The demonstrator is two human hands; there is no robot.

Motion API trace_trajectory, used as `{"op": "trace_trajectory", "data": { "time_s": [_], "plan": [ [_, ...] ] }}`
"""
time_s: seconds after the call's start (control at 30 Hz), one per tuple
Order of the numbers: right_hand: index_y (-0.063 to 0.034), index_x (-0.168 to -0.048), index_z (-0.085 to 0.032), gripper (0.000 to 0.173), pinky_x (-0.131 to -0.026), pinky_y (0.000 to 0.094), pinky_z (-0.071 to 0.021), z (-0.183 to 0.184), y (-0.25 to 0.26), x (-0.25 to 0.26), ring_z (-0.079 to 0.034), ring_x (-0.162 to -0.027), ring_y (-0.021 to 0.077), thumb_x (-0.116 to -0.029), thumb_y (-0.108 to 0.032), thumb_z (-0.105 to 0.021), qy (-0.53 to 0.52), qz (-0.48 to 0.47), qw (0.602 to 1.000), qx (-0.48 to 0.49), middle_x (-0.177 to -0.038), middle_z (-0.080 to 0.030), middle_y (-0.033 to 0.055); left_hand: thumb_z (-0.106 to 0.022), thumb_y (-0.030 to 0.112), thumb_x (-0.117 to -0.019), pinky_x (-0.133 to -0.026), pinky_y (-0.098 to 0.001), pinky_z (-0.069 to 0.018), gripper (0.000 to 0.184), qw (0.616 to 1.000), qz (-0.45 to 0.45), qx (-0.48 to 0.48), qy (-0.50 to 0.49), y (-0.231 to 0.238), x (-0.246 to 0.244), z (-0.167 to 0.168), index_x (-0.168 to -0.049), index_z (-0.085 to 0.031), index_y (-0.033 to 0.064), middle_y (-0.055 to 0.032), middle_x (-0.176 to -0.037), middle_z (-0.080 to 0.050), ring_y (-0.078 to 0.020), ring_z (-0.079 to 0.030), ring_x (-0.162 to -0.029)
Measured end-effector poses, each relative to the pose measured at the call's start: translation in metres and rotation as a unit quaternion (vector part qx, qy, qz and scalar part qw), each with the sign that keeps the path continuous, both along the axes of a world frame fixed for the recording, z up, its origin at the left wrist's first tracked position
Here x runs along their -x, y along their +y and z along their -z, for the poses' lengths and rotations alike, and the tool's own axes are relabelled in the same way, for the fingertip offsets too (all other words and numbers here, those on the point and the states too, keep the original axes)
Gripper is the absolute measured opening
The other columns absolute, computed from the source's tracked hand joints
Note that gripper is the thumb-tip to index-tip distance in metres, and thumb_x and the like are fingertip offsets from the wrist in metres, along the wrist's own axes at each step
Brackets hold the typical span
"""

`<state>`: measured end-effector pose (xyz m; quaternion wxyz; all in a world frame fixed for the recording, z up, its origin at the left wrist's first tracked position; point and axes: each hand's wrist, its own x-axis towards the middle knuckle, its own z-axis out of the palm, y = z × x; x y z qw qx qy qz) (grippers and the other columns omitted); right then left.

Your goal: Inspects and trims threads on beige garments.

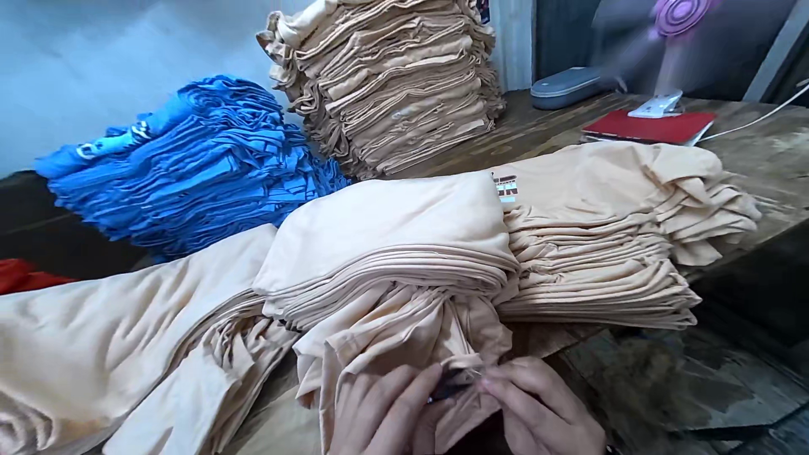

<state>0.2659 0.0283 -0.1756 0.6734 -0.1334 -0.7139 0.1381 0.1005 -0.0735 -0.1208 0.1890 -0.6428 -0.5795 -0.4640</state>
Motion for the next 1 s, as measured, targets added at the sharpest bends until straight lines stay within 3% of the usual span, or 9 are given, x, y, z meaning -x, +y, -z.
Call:
{"op": "trace_trajectory", "data": {
  "time_s": [0.3, 0.43, 0.5, 0.67, 0.77, 0.83, 0.87, 0.97, 1.0],
  "plan": [
    [-0.0107, -0.097, -0.074, 0.007, -0.087, 0.0227, -0.0599, -0.007, -0.015, -0.01, -0.069, -0.097, 0.0091, -0.0947, -0.005, -0.07, 0.012, -0.031, 0.998, 0.062, -0.1, -0.07, 0.0011, -0.065, 0.02, -0.0976, -0.086, -0.0366, -0.0364, 0.02, 0.98, -0.033, -0.058, 0.19, 0.006, -0.002, 0.007, -0.116, -0.073, 0.0233, 0.0029, -0.105, -0.071, -0.0167, -0.055, -0.091],
    [-0.0112, -0.097, -0.075, 0.005, -0.085, 0.0227, -0.0614, -0.009, -0.011, -0.01, -0.07, -0.095, 0.0093, -0.0942, -0.008, -0.073, 0.038, -0.057, 0.994, 0.089, -0.1, -0.072, 0.0015, -0.068, 0.022, -0.0964, -0.087, -0.0363, -0.0358, 0.018, 0.977, -0.035, -0.062, 0.2, 0.004, 0.007, 0.002, -0.113, -0.074, 0.0227, 0.0027, -0.101, -0.07, -0.0171, -0.054, -0.09],
    [-0.011, -0.097, -0.075, 0.005, -0.085, 0.0227, -0.0615, -0.009, -0.011, -0.01, -0.071, -0.095, 0.0092, -0.0937, -0.008, -0.074, 0.048, -0.072, 0.991, 0.099, -0.099, -0.072, 0.0017, -0.068, 0.025, -0.0978, -0.091, -0.0373, -0.0341, 0.021, 0.973, -0.023, -0.063, 0.221, 0.006, 0.006, 0.0, -0.119, -0.071, 0.0235, 0.0014, -0.104, -0.067, -0.0179, -0.053, -0.093],
    [-0.0109, -0.098, -0.074, 0.005, -0.085, 0.0214, -0.0605, -0.009, -0.015, -0.009, -0.07, -0.096, 0.008, -0.0937, -0.008, -0.074, 0.052, -0.109, 0.987, 0.104, -0.1, -0.071, 0.0008, -0.062, 0.021, -0.0997, -0.083, -0.0373, -0.0414, 0.019, 0.972, 0.016, -0.058, 0.229, 0.022, 0.001, 0.002, -0.116, -0.071, 0.0218, -0.0003, -0.106, -0.071, -0.0193, -0.058, -0.089],
    [-0.0127, -0.097, -0.072, 0.007, -0.082, 0.0211, -0.0589, -0.003, -0.01, -0.023, -0.068, -0.092, 0.0066, -0.0926, -0.015, -0.077, 0.029, -0.126, 0.987, 0.096, -0.094, -0.069, -0.0019, -0.066, 0.033, -0.0999, -0.08, -0.0374, -0.0449, 0.02, 0.989, 0.006, -0.024, 0.147, 0.027, 0.001, -0.001, -0.115, -0.07, 0.0212, -0.0008, -0.101, -0.069, -0.0186, -0.06, -0.087],
    [-0.0162, -0.098, -0.07, 0.011, -0.081, 0.0219, -0.0572, 0.004, -0.003, -0.026, -0.066, -0.091, 0.0058, -0.0943, -0.026, -0.073, 0.006, -0.088, 0.992, 0.094, -0.093, -0.067, -0.0041, -0.069, 0.043, -0.0956, -0.074, -0.035, -0.055, 0.036, 0.993, 0.007, 0.029, 0.11, 0.033, 0.007, 0.002, -0.119, -0.07, 0.0153, -0.0037, -0.096, -0.068, -0.018, -0.065, -0.085],
    [-0.0184, -0.103, -0.07, 0.015, -0.085, 0.0244, -0.0561, 0.006, 0.0, -0.025, -0.065, -0.097, 0.0069, -0.0955, -0.031, -0.069, -0.02, -0.054, 0.994, 0.093, -0.097, -0.067, -0.0044, -0.067, 0.034, -0.0928, -0.071, -0.0337, -0.0574, 0.031, 0.994, 0.003, 0.045, 0.101, 0.036, 0.01, 0.005, -0.116, -0.069, 0.0151, -0.0038, -0.092, -0.067, -0.0172, -0.066, -0.082],
    [-0.0194, -0.119, -0.069, 0.033, -0.099, 0.039, -0.0527, 0.005, 0.011, -0.011, -0.063, -0.112, 0.0172, -0.0931, -0.039, -0.067, -0.158, 0.07, 0.983, 0.059, -0.115, -0.07, 0.0006, -0.057, 0.021, -0.0976, -0.065, -0.0321, -0.0534, 0.021, 0.997, -0.015, 0.006, 0.076, 0.029, 0.029, -0.003, -0.115, -0.069, 0.0207, -0.0051, -0.086, -0.06, -0.016, -0.061, -0.075],
    [-0.0197, -0.115, -0.072, 0.027, -0.096, 0.0411, -0.0527, 0.006, 0.015, -0.006, -0.066, -0.108, 0.0175, -0.0945, -0.037, -0.065, -0.2, 0.096, 0.975, 0.034, -0.11, -0.073, -0.0003, -0.057, 0.021, -0.0999, -0.064, -0.0312, -0.0501, 0.021, 0.996, -0.029, -0.019, 0.076, 0.023, 0.04, -0.01, -0.115, -0.071, 0.023, -0.0055, -0.084, -0.058, -0.0157, -0.058, -0.074]
  ]
}}
